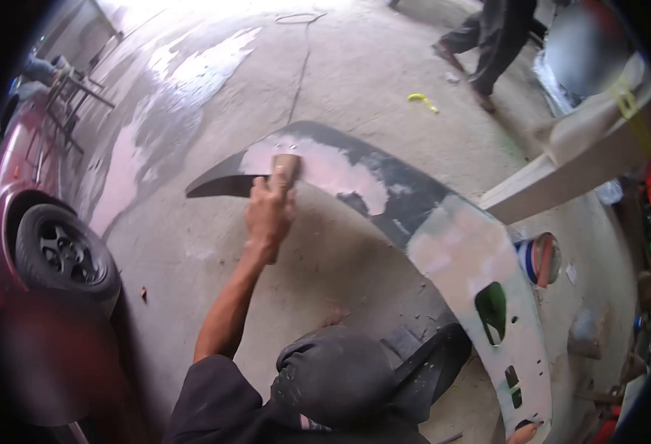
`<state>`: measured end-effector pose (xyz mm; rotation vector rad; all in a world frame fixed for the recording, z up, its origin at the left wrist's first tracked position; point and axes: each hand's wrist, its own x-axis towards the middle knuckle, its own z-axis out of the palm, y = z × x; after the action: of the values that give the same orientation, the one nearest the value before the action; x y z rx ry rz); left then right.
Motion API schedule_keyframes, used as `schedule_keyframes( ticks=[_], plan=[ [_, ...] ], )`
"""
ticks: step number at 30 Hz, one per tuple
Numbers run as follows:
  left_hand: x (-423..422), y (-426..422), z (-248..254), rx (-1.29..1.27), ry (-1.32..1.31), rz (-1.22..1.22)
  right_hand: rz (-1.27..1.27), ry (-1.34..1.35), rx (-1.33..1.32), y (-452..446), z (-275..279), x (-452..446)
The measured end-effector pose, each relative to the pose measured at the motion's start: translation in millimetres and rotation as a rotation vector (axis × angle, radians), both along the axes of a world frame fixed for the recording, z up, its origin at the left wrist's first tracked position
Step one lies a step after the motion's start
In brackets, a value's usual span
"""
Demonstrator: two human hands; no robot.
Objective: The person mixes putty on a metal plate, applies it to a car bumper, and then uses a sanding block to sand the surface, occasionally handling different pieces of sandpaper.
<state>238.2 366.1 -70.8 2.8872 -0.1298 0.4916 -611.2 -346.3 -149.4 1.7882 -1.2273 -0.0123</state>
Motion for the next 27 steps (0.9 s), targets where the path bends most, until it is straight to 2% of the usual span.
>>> schedule_keyframes(
  ticks=[1, 2, 3, 6, 8, 10, 12, 14, 16, 18, 20, 22, 24, 25, 27],
  plan=[
    [3, 15, -5, 0.015, 0.014, 0.011, 0.099, 0.095, -0.112, 0, -1, -1],
    [17, 32, -10, 0.026, 0.023, 0.02, 0.114, 0.102, -0.099, -2, -2, 5],
    [35, 49, -9, 0.035, 0.028, 0.022, 0.114, 0.031, -0.123, -4, -4, 9],
    [89, 104, -1, 0.007, 0.13, 0.336, 0.098, -0.184, -0.205, -15, -2, 12],
    [80, 86, -4, 0.045, 0.102, 0.356, 0.078, -0.339, -0.253, -20, -17, 23],
    [39, 45, -5, 0.004, 0.03, 0.147, 0.053, -0.477, -0.303, -20, -29, 30],
    [17, 32, 1, 0.01, 0.085, 0.069, 0.028, -0.59, -0.359, -18, -21, 24],
    [48, 66, 3, -0.003, 0.127, 0.136, 0.009, -0.716, -0.425, -22, -7, 22],
    [87, 95, 3, 0.001, 0.162, 0.282, 0.015, -0.817, -0.283, -11, 0, 30],
    [90, 86, 4, 0.03, 0.147, 0.306, -0.006, -0.892, -0.229, -7, -6, 33],
    [54, 52, -8, 0.034, 0.002, 0.179, -0.025, -0.948, -0.203, -5, -7, 35],
    [28, 36, -4, 0.025, 0.089, 0.132, -0.043, -0.984, -0.183, -2, -4, 33],
    [58, 70, -8, 0.001, 0.076, 0.13, -0.05, -1.02, -0.16, -3, 0, 31],
    [79, 87, -6, 0.103, 0.089, 0.213, -0.062, -1.04, -0.157, -5, -1, 29],
    [102, 100, -4, 0.035, 0.147, 0.344, -0.116, -1.095, -0.165, -8, -3, 21]
  ],
)
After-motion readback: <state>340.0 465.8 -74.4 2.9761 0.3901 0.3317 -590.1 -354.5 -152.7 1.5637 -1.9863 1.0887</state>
